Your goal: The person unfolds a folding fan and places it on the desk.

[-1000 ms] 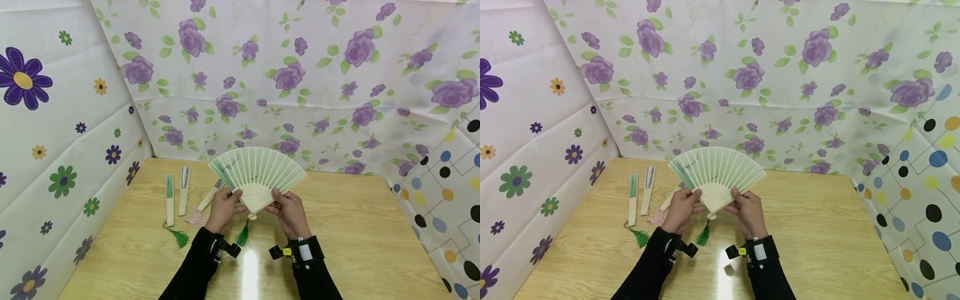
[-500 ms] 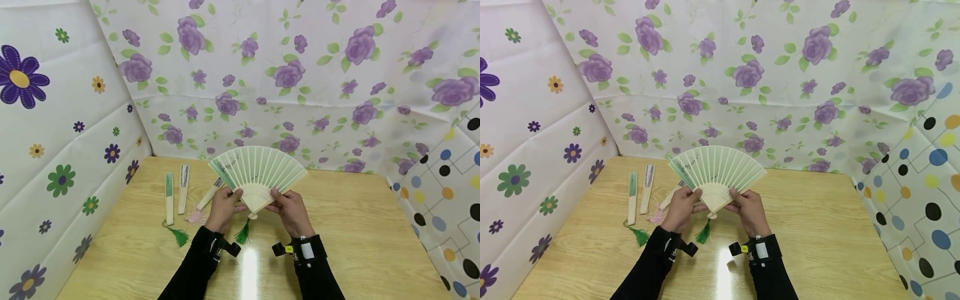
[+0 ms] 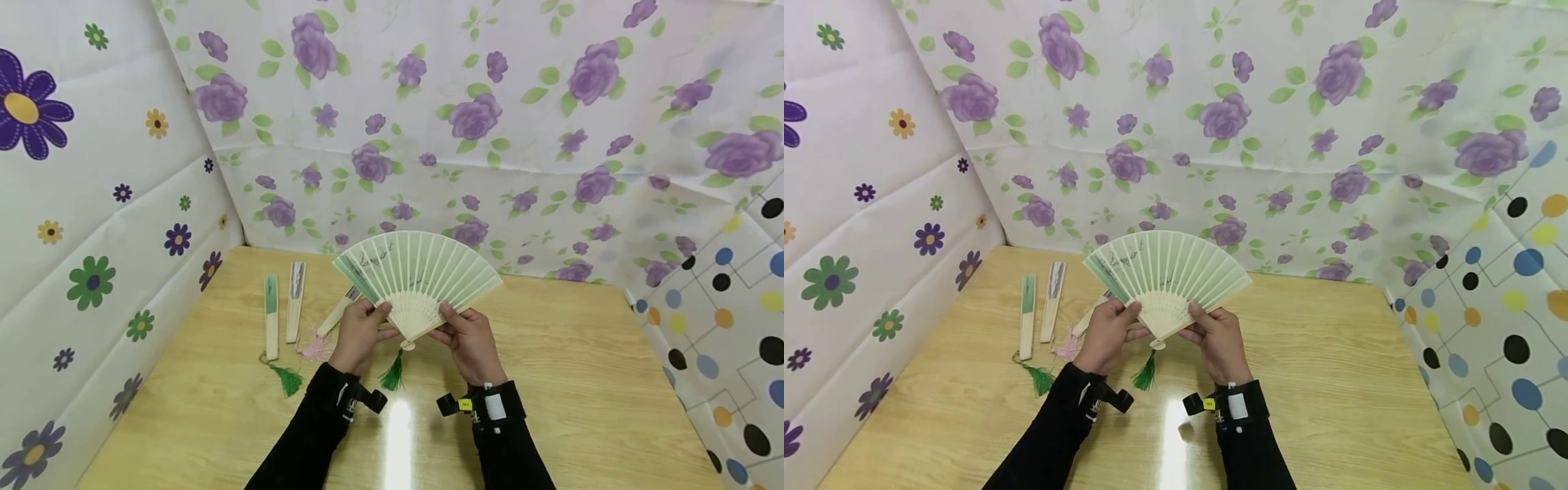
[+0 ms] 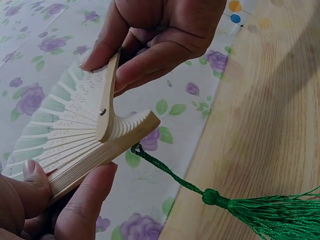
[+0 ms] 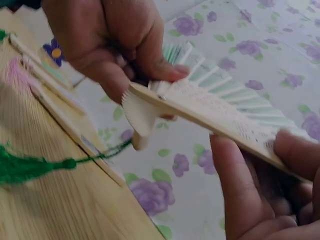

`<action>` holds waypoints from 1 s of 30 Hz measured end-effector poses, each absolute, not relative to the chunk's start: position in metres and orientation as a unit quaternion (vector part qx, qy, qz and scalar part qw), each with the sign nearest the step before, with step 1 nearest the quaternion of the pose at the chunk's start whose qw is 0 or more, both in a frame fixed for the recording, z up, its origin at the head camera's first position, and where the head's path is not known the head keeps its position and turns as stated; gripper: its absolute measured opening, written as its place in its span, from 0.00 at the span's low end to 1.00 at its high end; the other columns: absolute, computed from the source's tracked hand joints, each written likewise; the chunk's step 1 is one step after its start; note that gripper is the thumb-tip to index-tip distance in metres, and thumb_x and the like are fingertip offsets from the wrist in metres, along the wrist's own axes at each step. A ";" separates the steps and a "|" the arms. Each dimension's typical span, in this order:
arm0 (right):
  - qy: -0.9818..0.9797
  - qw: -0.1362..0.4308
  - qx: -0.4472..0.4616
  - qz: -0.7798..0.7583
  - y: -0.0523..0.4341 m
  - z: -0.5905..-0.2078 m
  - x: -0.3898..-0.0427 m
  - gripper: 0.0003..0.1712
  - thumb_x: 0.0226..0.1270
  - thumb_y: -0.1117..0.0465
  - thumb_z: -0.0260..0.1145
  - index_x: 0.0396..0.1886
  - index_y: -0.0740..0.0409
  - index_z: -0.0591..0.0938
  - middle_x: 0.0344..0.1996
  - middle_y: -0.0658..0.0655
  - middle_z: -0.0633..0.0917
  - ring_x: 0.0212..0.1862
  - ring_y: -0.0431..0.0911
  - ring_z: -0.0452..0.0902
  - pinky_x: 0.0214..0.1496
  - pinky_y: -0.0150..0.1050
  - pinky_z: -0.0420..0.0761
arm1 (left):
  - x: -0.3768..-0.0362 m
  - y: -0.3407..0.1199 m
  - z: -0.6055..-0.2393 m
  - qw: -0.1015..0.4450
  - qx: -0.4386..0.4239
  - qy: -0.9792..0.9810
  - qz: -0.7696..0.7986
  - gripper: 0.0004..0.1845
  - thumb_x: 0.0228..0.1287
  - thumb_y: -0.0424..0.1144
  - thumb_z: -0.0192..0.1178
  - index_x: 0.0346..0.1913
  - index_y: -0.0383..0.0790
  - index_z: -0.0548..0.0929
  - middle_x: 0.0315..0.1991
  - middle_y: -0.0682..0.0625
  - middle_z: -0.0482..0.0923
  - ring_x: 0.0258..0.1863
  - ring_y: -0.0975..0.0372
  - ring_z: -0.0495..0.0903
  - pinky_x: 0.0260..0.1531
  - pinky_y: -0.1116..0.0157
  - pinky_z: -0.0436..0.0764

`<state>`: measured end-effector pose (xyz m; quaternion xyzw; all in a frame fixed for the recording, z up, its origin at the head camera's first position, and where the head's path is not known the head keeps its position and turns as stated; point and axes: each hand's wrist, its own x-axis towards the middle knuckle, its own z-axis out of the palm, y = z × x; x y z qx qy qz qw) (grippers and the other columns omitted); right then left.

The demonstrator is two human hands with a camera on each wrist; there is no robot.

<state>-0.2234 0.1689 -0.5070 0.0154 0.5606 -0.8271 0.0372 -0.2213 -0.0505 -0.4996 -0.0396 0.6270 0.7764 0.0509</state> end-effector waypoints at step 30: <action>0.532 0.015 -0.001 -0.846 0.167 -0.508 -0.221 0.12 0.93 0.60 0.63 0.56 0.59 0.91 0.45 0.53 0.98 0.45 0.44 0.98 0.53 0.37 0.97 | -0.219 -0.054 -0.498 0.042 -0.031 0.600 0.799 0.09 0.92 0.32 0.56 0.57 0.26 0.82 0.51 0.45 0.81 0.46 0.62 0.93 0.57 0.56 0.97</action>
